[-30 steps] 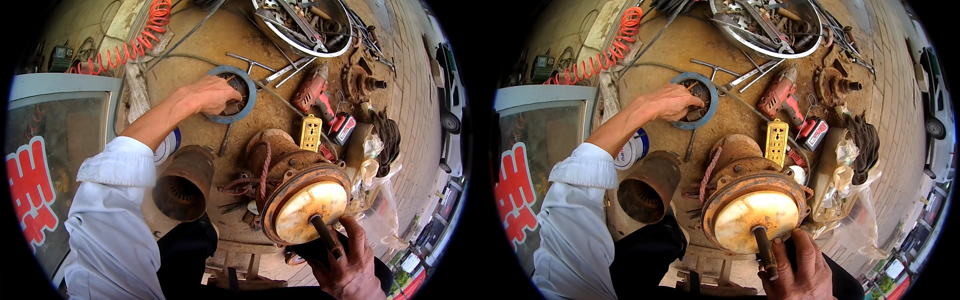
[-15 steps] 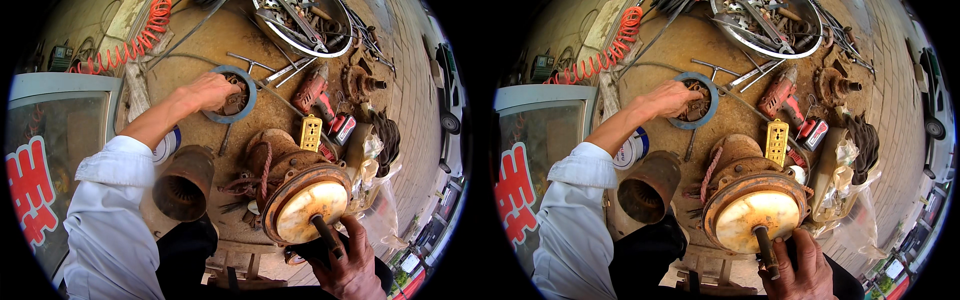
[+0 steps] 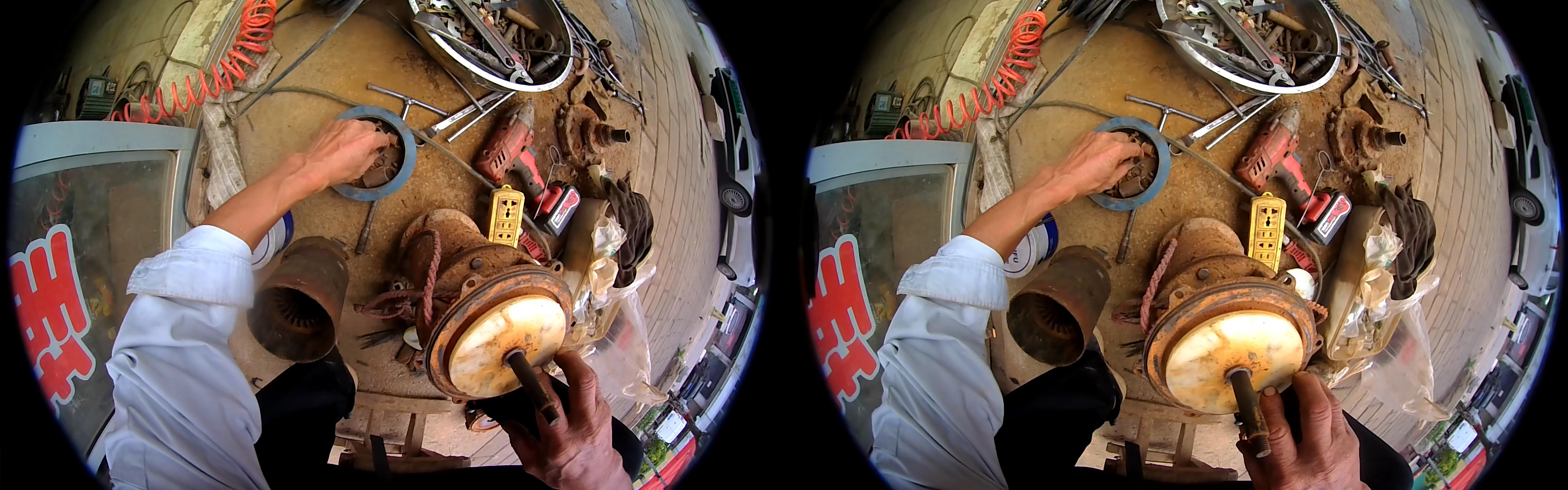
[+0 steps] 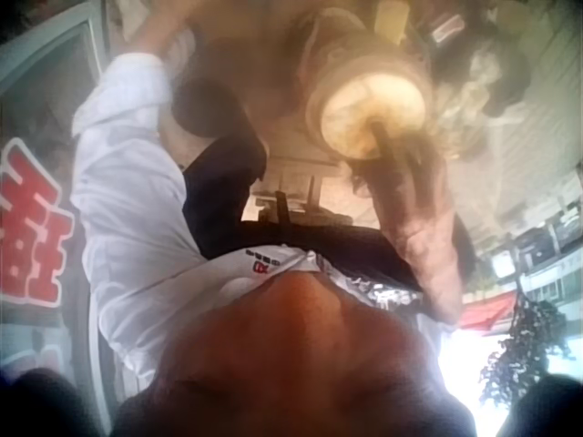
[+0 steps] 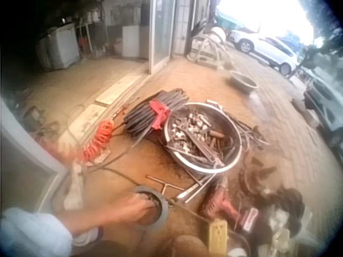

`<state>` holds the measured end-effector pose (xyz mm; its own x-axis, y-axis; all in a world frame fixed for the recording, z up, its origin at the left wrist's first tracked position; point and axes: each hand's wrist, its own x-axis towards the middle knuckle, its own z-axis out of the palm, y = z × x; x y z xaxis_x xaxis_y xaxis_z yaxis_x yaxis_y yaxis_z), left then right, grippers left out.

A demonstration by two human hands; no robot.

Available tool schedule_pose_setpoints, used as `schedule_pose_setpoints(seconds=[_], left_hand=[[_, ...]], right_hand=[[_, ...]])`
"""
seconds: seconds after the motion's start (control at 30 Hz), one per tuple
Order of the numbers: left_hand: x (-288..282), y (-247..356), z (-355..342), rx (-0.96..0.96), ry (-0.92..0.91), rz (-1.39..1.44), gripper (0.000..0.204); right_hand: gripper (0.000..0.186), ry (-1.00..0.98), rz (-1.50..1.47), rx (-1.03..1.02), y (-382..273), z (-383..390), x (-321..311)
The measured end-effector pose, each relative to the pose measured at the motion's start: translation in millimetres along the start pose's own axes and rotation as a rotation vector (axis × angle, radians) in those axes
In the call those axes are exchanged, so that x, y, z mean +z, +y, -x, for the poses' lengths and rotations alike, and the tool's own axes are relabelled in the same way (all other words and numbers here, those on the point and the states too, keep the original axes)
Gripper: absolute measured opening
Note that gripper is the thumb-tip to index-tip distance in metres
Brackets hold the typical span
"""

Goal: The person sits on the ground and assembles a mechanical component, likely a clutch or brake drum. They insert a small metal pin into a circular disc, place the disc onto a central shaft, and then fit a larger metal housing over the assembly. They use a hammer to tap the components into place.

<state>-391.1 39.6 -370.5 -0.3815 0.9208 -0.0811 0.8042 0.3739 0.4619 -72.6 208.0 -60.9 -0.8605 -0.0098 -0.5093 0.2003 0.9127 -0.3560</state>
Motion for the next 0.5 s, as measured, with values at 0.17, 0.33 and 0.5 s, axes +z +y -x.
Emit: schedule_pose_setpoints(seconds=[0.17,0.33,0.5], left_hand=[[12,5,-7,0.029,0.001,-0.059,0.013],[24,1,-7,0.045,0.017,-0.093,0.009],[23,13,-17,0.049,0.078,-0.094,0.01]], right_hand=[[0.086,-0.001,0.004,-0.006,0,-1,-1],[0.085,-0.003,-0.003,-0.018,-2,-1,-3],[0.082,0.016,-0.03,0.0,-5,8,-7]])
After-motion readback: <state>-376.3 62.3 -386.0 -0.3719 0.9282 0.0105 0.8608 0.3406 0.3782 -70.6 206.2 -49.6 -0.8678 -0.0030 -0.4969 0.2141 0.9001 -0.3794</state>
